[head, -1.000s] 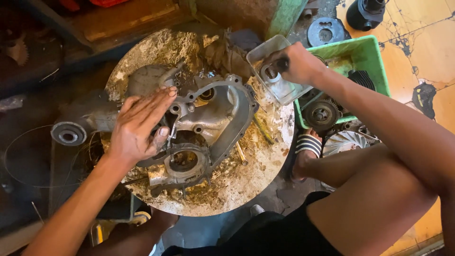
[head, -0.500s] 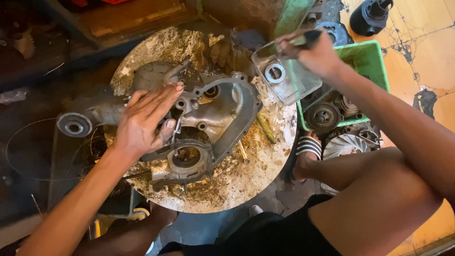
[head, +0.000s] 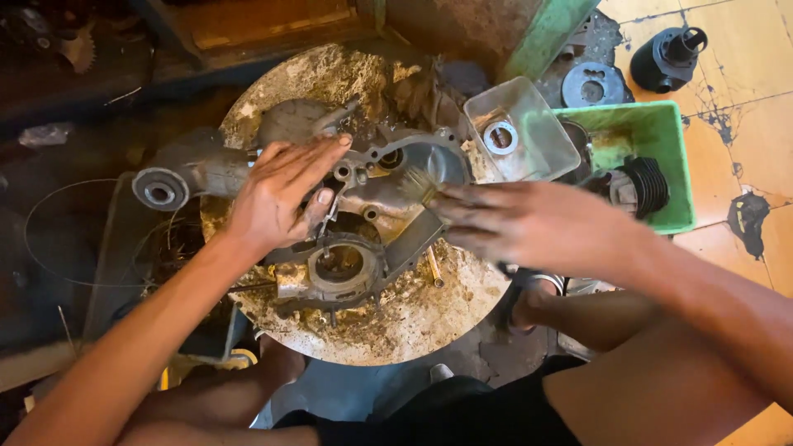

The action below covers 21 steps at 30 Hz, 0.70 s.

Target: Cleaning a motorcycle engine casing using a brush and solvent on a workshop table.

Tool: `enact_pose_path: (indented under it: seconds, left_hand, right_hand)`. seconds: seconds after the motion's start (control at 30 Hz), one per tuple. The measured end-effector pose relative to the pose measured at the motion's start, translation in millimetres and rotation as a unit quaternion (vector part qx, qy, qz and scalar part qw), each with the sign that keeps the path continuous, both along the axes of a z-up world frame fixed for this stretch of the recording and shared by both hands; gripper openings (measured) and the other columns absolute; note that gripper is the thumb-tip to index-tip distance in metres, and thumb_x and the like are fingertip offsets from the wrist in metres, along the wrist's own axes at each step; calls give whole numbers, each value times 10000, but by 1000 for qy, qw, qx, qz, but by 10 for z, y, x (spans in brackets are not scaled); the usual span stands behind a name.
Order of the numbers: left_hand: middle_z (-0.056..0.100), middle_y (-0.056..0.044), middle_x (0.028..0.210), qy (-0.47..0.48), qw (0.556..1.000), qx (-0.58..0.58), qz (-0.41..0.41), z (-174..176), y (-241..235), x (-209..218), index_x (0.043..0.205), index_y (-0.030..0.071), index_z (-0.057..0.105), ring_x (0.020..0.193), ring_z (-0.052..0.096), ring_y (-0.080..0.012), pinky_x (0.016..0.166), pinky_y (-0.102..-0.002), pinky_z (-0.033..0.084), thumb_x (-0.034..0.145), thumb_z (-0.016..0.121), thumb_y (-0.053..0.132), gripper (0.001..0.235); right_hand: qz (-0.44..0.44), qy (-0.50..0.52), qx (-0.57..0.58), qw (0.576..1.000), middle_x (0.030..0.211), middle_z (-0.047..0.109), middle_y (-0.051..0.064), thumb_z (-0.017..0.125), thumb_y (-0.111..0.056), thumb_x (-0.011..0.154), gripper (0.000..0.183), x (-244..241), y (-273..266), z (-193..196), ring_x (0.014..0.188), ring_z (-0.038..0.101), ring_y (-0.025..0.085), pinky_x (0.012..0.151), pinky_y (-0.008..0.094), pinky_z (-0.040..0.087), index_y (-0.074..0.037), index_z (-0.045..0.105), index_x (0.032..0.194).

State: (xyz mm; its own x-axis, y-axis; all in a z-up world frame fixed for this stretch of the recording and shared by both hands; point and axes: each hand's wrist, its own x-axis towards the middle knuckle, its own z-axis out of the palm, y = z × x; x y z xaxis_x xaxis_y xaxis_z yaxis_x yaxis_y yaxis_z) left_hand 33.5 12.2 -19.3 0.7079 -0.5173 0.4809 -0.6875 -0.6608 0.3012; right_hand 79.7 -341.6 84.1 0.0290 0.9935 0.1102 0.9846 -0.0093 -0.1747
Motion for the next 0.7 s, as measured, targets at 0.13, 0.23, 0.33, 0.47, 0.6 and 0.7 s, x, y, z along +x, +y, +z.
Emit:
enact_pose_path:
  seconds: [0.13, 0.23, 0.33, 0.47, 0.6, 0.7]
  left_hand:
    - [660, -239, 1434, -9, 1000, 3, 6, -26, -11, 7, 1537, 47, 444, 1272, 715, -383, 952, -460, 558, 1125, 392, 227, 452]
    - [662, -195, 1370, -36, 999, -15, 0, -172, 28, 71, 1464, 15, 577, 1168, 670, -380, 909, -506, 503, 1058, 415, 319, 532]
    - [665, -206, 1357, -30, 999, -20, -5, -157, 29, 66, 1466, 12, 572, 1136, 679, -387, 886, -511, 508, 1057, 418, 293, 520]
    - [658, -194, 1382, -24, 1000, -19, 2, -145, 23, 37, 1473, 25, 569, 1156, 672, -386, 893, -512, 507, 1059, 431, 299, 516]
    - [663, -187, 1374, -22, 1000, -18, 8, -188, 33, 51, 1469, 29, 573, 1175, 666, -378, 914, -503, 502, 1053, 438, 294, 511]
    - [668, -172, 1371, -25, 1000, -16, 9, -163, 28, 37, 1469, 37, 577, 1181, 668, -363, 917, -491, 502, 1054, 431, 305, 515]
  right_hand:
    - [-11, -200, -69, 977, 1408, 624, 164, 807, -36, 687, 510, -108, 209, -270, 1311, 603, 344, 1101, 443, 528, -134, 698, 1176]
    - [-41, -236, -118, 964, 1147, 767, 76, 839, -166, 734, 311, -168, 446, -115, 1207, 671, 253, 1019, 412, 546, -156, 774, 1038]
    - [-129, -226, -144, 955, 988, 772, 107, 797, -158, 783, 187, -271, 438, -196, 1080, 717, 281, 953, 414, 572, -125, 764, 964]
    - [-98, -190, -112, 970, 788, 764, 70, 805, -78, 683, 129, -356, 450, -449, 816, 732, 269, 712, 374, 558, -144, 786, 792]
    - [-106, -166, -100, 975, 1063, 785, 54, 813, -142, 774, 230, -334, 603, -66, 1099, 701, 232, 929, 386, 549, -170, 786, 1001]
    - [-135, -212, -112, 961, 1151, 771, 51, 833, -139, 735, 316, -299, 617, -151, 1208, 670, 248, 997, 418, 529, -181, 781, 1044]
